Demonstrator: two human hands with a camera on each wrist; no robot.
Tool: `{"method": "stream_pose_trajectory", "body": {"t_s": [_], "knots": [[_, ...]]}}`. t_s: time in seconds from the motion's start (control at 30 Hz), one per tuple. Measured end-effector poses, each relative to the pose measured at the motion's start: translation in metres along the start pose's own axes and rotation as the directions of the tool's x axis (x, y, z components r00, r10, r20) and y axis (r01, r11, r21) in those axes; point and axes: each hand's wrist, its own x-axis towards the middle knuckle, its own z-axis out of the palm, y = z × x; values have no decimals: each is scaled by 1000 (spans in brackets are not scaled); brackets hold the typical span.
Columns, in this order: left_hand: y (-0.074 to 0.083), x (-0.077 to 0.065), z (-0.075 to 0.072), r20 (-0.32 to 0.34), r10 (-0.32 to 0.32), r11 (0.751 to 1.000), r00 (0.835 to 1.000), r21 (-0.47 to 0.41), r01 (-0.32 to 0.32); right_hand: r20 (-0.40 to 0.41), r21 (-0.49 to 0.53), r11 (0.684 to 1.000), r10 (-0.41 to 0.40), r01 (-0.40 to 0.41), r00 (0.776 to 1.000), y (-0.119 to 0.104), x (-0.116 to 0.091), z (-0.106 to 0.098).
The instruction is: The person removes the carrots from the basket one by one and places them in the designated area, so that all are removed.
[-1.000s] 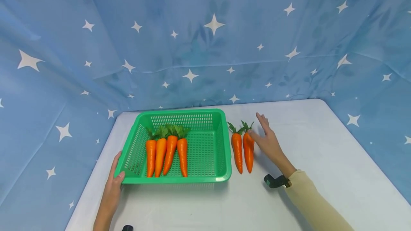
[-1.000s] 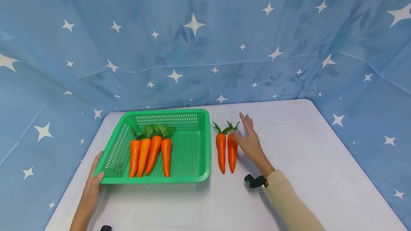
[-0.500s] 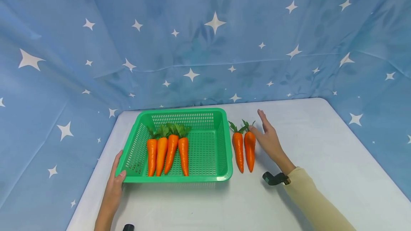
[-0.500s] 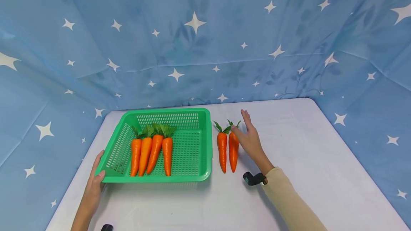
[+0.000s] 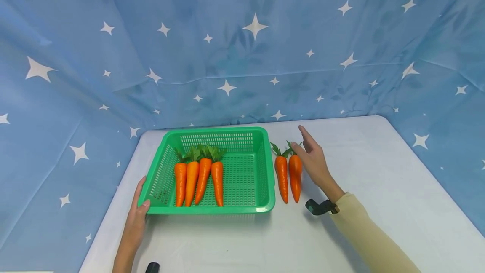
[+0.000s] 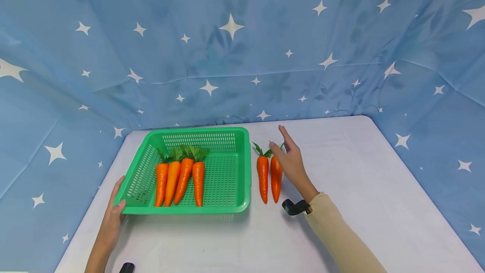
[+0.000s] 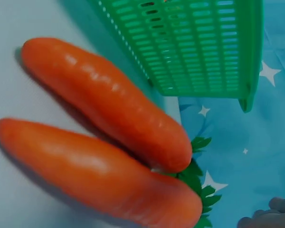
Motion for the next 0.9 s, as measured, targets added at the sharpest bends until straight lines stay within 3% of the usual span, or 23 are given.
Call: {"method": "stream_pose_trajectory", "body": {"t_s": [0.5, 0.9], "knots": [[-1, 1, 1, -4, 17, 1000, 1000, -6, -17, -17, 31, 999, -43, 43, 999, -20, 4, 9], [0, 0, 1, -3, 18, 1000, 1000, 4, -18, 1, 139, 989, -48, 48, 999, -37, 12, 18]]}}
